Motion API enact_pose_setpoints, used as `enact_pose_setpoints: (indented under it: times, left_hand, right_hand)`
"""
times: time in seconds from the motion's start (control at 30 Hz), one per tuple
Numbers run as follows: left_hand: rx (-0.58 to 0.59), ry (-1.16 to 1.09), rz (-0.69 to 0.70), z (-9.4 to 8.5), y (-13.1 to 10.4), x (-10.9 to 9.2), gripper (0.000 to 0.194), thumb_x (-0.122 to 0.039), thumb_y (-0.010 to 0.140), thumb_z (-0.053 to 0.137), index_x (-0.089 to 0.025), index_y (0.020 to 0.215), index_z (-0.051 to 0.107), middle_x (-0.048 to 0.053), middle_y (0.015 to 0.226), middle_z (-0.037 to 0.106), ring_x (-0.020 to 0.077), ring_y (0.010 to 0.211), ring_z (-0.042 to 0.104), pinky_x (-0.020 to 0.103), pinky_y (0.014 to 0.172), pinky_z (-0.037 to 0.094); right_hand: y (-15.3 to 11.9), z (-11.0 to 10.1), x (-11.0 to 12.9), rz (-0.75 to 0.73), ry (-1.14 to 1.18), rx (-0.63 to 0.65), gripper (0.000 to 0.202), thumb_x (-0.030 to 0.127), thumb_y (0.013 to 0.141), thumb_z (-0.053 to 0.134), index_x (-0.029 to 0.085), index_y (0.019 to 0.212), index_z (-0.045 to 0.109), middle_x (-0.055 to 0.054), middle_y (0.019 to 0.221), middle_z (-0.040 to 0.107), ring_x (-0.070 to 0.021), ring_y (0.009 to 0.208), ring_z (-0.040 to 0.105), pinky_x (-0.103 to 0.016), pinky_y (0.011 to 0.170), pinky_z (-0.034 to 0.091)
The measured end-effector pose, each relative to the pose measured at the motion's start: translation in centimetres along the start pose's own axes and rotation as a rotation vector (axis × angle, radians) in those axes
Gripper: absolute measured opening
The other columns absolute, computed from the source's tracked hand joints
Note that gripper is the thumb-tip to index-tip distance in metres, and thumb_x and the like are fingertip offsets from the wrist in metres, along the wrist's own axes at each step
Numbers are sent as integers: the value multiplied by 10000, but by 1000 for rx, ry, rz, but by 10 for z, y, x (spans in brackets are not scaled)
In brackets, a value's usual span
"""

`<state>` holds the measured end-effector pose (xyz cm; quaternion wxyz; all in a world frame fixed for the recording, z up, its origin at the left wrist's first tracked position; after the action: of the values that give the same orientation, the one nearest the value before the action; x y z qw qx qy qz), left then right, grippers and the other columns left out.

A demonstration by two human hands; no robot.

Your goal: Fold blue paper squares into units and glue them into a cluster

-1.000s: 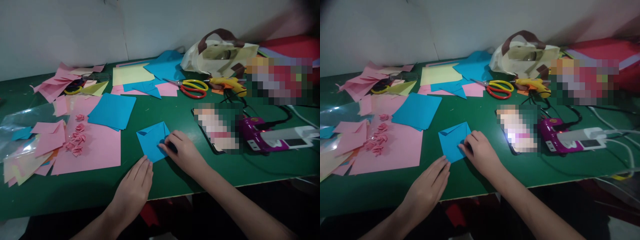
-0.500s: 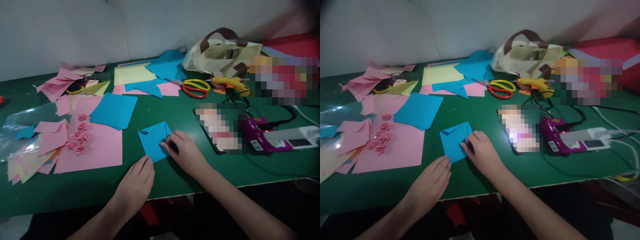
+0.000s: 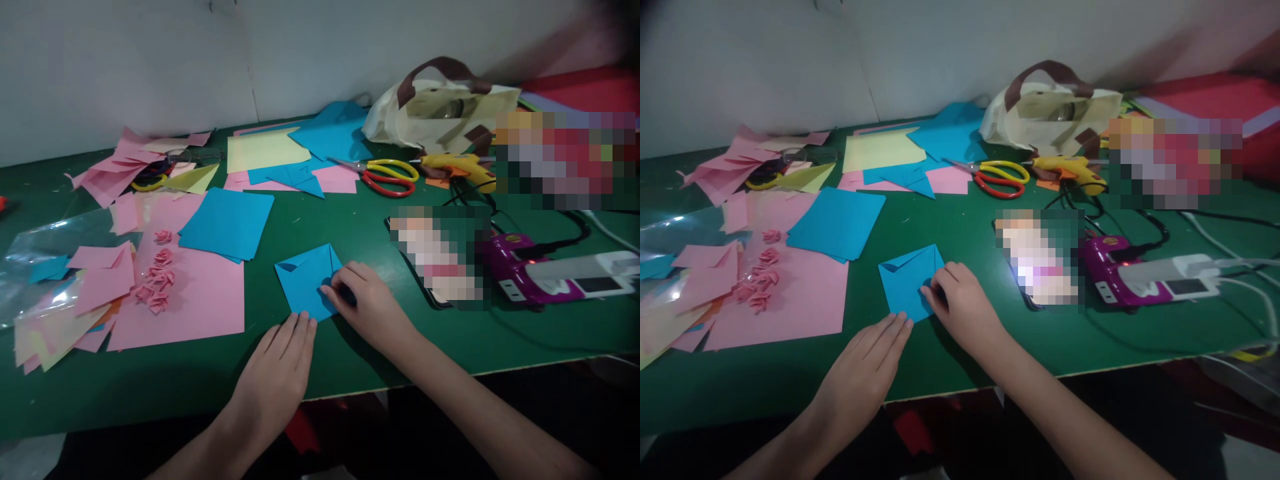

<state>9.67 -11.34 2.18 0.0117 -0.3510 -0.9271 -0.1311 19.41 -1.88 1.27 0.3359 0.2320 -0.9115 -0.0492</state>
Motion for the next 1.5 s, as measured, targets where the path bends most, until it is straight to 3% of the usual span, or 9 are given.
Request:
enact_pose_setpoints:
  times: [0.1,0.2,0.37,0.47,0.63,0.8,0.93,1.2,1.5]
  left_hand:
    - [-22,-8,-115,-5,-1,-1,357,-157,913,350,-39,1170,568,130,1215,606,221,1127,553,329,871,454]
    - [9,-35,-196,-7,-1,-4,493,-366,947,292,-26,1206,539,139,1270,561,231,1180,513,359,917,430]
    - [42,6,-226,-5,-3,-9,706,-572,911,211,-24,1253,494,138,1319,515,239,1219,473,387,942,408]
    - [61,51,-227,-1,-5,-14,782,-641,860,285,1,1263,481,167,1334,491,273,1231,456,419,948,407]
    - [91,156,-214,7,-6,-22,650,-422,796,530,14,1274,469,180,1353,465,302,1240,445,416,954,433]
    - [78,229,-189,7,-3,-24,497,-213,788,456,15,1225,519,180,1289,532,295,1176,517,377,883,500]
    - [87,237,-181,7,0,-23,499,-215,776,468,7,1218,531,184,1277,542,296,1156,534,373,863,514]
    - [103,174,-188,10,0,-18,609,-377,729,582,-45,1238,535,153,1273,557,267,1157,522,344,864,494]
    - [85,251,-180,8,1,-19,428,-245,827,451,-85,1203,575,117,1236,595,230,1122,546,324,868,466]
  right_hand:
    - [0,-1,0,12,21,-7,199,205,874,485,198,687,417,-31,726,471,-170,712,439,-307,652,373]
    - [-1,-2,-2,36,37,-11,198,203,871,487,195,685,418,-30,725,468,-168,713,440,-305,656,374]
    - [0,-3,-2,49,30,-17,196,207,868,479,196,680,423,-34,724,474,-175,720,447,-313,656,381]
    - [0,-6,-3,77,89,-13,133,266,847,535,189,749,487,-43,767,513,-183,769,478,-321,690,408]
    - [-2,-6,-1,87,142,66,238,325,777,624,200,968,559,-62,871,539,-208,849,507,-338,709,442]
    - [-3,-4,-2,72,89,88,293,314,802,604,204,1067,541,-61,886,526,-211,858,507,-347,724,437]
    - [-2,-2,-2,68,76,98,294,338,817,600,201,1070,540,-61,890,525,-215,868,503,-347,733,432]
    - [-1,-2,-2,77,54,104,289,351,825,591,188,1060,548,-68,878,522,-223,865,499,-347,722,426]
    - [-4,-1,-2,50,69,182,428,390,778,646,198,1144,534,-78,951,520,-225,902,497,-352,735,447]
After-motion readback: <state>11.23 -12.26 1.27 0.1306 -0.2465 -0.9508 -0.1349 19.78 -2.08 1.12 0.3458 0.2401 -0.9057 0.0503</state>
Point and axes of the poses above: each hand's wrist, its own y-axis towards the middle knuckle, its own z-axis out of the palm, x = y × z, the point moved 8 cm from there along y, towards the middle knuckle
